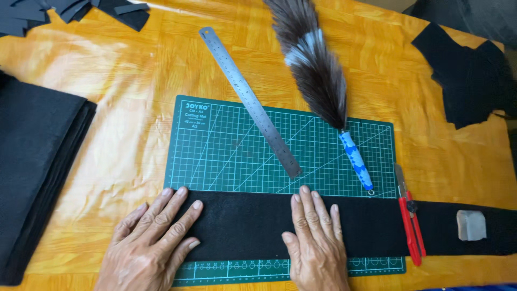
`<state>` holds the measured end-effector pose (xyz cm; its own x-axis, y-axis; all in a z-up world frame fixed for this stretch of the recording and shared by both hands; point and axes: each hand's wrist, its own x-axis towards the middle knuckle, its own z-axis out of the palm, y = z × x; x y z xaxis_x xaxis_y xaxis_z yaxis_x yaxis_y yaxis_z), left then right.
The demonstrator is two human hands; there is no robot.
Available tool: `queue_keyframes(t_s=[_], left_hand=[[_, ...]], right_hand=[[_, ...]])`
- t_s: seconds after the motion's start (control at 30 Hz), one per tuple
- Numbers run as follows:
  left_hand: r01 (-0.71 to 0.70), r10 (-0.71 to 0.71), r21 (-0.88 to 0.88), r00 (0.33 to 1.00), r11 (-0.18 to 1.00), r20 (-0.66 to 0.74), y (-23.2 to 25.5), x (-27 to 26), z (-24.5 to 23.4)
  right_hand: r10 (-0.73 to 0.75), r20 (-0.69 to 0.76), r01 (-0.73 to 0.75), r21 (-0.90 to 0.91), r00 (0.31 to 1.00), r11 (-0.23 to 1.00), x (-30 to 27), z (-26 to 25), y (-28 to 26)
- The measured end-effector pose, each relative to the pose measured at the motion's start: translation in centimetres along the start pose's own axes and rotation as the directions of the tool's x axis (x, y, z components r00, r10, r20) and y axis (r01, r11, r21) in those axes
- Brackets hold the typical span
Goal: The person measures and cuts a long strip of black fabric on a green cutting mat using a metal ruler and a red utility knife. They align the ruler, make straight cuts, and stack the resulting fabric pieces on the left side of the table.
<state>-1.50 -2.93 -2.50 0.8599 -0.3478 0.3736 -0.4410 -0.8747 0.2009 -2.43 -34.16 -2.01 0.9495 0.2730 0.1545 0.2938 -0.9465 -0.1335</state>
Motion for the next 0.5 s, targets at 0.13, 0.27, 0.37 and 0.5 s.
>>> queue_keyframes(t_s=[0.13,0.27,0.37,0.5], left_hand=[[-0.01,0.007,-0.063,0.999,0.998,-0.048,-0.4,0.1,0.2],[0.005,-0.013,-0.13,0.998,0.992,-0.065,-0.7,-0.3,0.6],[0.028,-0.052,-0.214,0.993,0.976,-0.108,-0.7,-0.4,1.0],[0.064,-0.077,-0.168,0.995,0.984,-0.067,-0.6,0.4,-0.6]], right_hand=[[0.059,-0.026,-0.059,0.017,0.998,0.998,-0.7,-0.6,3.1],[0.087,-0.133,-0.077,0.079,0.987,0.994,-0.9,-0.7,3.7],[0.091,-0.177,-0.08,0.071,0.98,0.994,-0.8,-0.9,3.7],[0.073,-0.239,-0.072,0.012,0.968,0.997,-1.2,-0.5,3.4]])
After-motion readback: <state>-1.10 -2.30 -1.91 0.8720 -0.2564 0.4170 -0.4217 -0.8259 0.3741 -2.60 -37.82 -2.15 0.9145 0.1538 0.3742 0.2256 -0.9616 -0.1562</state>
